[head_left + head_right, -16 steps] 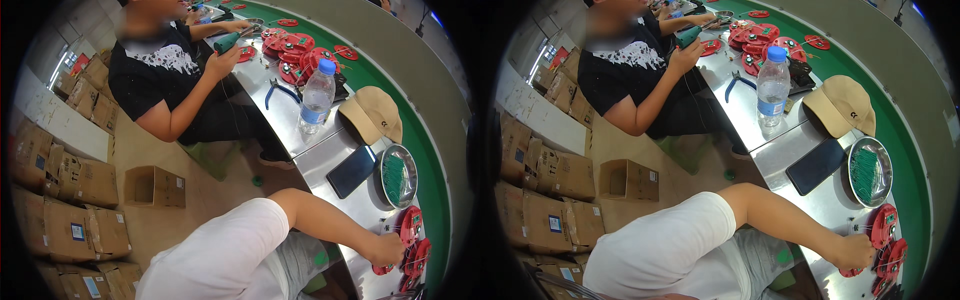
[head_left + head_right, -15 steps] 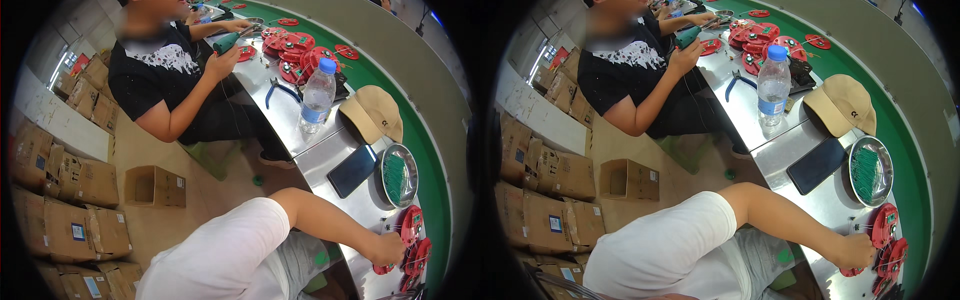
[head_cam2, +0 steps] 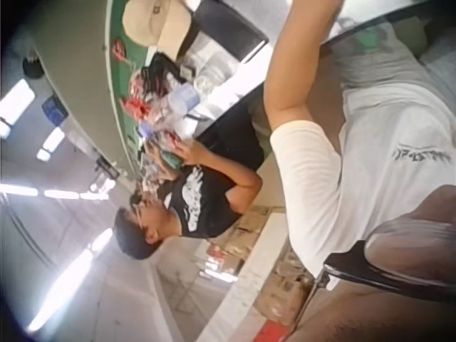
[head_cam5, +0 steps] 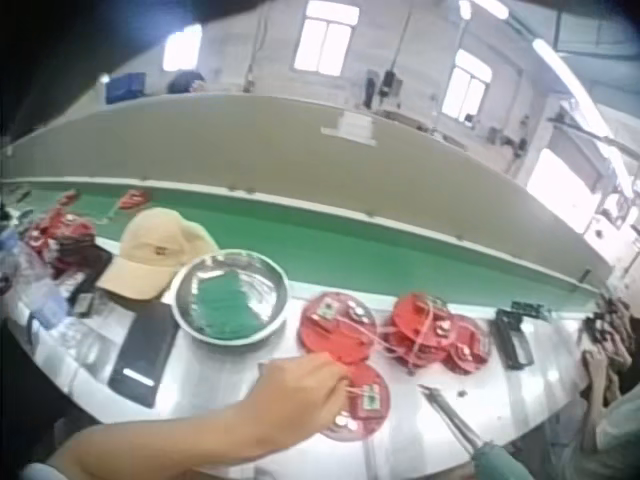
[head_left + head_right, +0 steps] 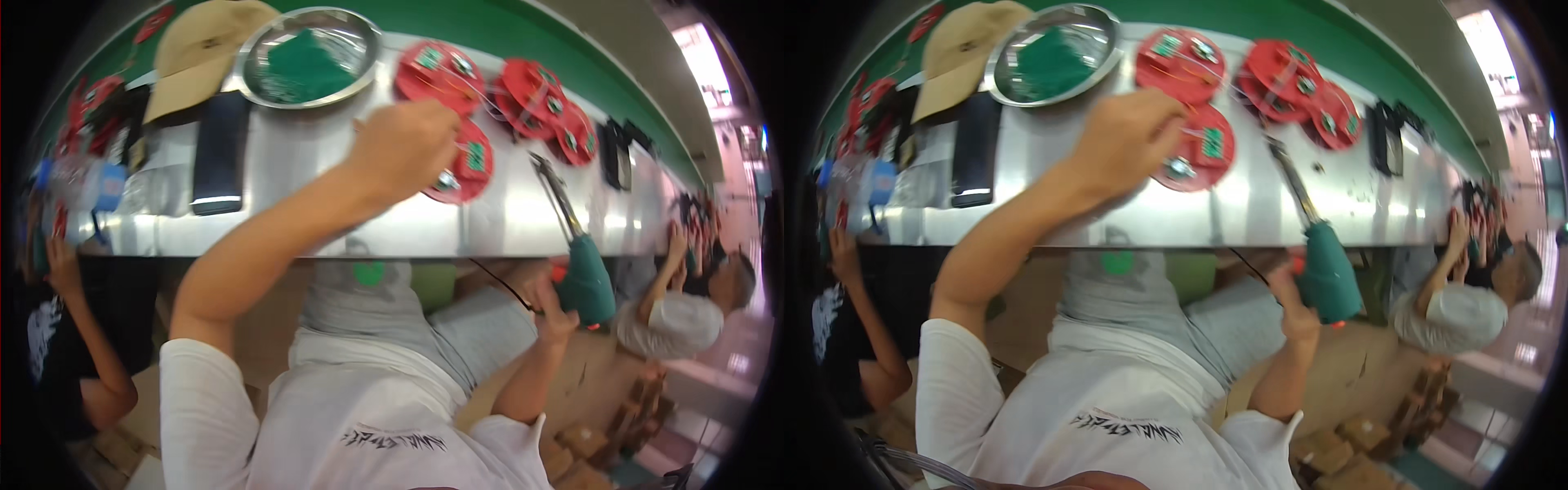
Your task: Soldering components and wires onto circular red circuit boards at an industrial workbench.
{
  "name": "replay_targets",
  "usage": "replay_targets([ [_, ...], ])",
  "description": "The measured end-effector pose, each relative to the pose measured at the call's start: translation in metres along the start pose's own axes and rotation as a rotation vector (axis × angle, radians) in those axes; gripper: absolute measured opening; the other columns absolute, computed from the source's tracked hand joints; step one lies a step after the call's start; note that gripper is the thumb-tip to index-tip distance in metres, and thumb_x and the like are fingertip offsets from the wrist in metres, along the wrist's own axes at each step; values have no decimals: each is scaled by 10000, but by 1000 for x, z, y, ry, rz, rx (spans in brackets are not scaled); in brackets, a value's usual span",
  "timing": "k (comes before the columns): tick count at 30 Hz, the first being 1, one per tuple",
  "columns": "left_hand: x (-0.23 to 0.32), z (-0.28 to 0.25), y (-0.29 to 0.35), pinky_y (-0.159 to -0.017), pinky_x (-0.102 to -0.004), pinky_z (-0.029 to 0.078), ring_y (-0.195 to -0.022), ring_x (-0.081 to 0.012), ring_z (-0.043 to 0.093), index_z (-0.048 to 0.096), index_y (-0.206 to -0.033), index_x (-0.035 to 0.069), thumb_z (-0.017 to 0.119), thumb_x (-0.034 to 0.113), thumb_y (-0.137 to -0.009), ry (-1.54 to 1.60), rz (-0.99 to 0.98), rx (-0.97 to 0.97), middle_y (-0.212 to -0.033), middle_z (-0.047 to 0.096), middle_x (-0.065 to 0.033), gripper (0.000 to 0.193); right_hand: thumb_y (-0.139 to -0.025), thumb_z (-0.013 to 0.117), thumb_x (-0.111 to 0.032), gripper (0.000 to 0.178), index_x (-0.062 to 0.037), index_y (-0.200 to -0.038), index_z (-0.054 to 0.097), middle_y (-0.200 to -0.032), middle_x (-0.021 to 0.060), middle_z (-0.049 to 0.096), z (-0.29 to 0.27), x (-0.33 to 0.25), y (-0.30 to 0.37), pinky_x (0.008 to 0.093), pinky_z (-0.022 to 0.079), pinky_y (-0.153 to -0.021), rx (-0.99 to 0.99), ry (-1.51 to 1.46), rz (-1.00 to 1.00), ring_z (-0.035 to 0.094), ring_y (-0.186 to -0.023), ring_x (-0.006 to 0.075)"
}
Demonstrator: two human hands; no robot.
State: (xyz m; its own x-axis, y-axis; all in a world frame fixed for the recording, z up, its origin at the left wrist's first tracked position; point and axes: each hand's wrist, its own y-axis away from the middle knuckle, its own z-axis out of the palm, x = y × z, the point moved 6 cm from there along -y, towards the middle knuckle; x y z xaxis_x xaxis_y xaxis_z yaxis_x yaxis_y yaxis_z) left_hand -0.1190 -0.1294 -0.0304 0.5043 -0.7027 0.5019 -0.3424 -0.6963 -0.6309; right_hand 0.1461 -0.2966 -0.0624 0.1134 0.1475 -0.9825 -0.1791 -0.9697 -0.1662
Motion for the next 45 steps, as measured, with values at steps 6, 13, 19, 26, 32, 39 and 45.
replay_targets([
  [6, 14, 5, -7, -606, -388, 518, -671, -290, 652, 673, -864, 29, 702, 100, -814, 157, -18, -59, -775, 654, -110, 91, -846, 671, 25, 403, 36, -1215, 509, -716, 44, 541, 0, -18, 10, 268, 412, -531, -124, 337, -115, 471, -551, 106],
  [13, 11, 25, 11, -579, -354, 516, -650, -272, 649, 675, -877, 33, 706, 69, -819, 51, 56, -61, -782, 660, -98, 75, -820, 734, -9, 453, 27, -1211, 508, -766, 61, 599, -9, -26, 14, 271, 474, -625, -283, 565, -248, 550, -670, 130],
  [19, 19, 26, 14, -570, -353, 517, -651, -270, 651, 667, -904, 23, 708, 71, -821, 7, 130, -19, -774, 657, -98, 104, -814, 711, 24, 469, 49, -1245, 526, -755, 60, 594, -10, -7, -2, 288, 456, -603, -222, 333, -128, 532, -641, 135],
  [26, 17, 31, 16, -498, -338, 491, -586, -249, 618, 653, -881, 30, 686, 65, -820, -82, 169, -24, -704, 608, -78, 78, -852, 674, -17, 469, 47, -1286, 509, -667, 44, 548, -7, -1, -15, 290, 419, -537, -296, 255, -118, 485, -541, 137],
  [32, 17, 32, 11, -496, -340, 496, -584, -245, 631, 658, -896, 25, 685, 46, -816, -103, 202, -16, -713, 634, -87, 87, -931, 690, -231, 536, 43, -1324, 451, -590, 57, 510, 6, 2, -27, 308, 416, -505, -249, -231, 160, 476, -489, 146],
  [39, 21, 26, 11, -554, -363, 514, -629, -282, 659, 673, -970, -8, 682, 20, -845, -1, 86, -77, -771, 679, -136, 128, -925, 660, -506, 731, 74, -1309, 437, -955, 211, 639, -12, -13, -48, 286, 512, -471, -129, -182, 117, 655, -590, 215],
  [45, 22, 29, 11, -557, -368, 515, -644, -289, 664, 663, -976, -18, 680, 26, -844, -8, 63, -94, -791, 685, -137, 140, -899, 729, -426, 676, 86, -1275, 498, -1114, 181, 591, -18, -21, -53, 248, 455, -460, -182, -30, 142, 626, -575, 170],
])
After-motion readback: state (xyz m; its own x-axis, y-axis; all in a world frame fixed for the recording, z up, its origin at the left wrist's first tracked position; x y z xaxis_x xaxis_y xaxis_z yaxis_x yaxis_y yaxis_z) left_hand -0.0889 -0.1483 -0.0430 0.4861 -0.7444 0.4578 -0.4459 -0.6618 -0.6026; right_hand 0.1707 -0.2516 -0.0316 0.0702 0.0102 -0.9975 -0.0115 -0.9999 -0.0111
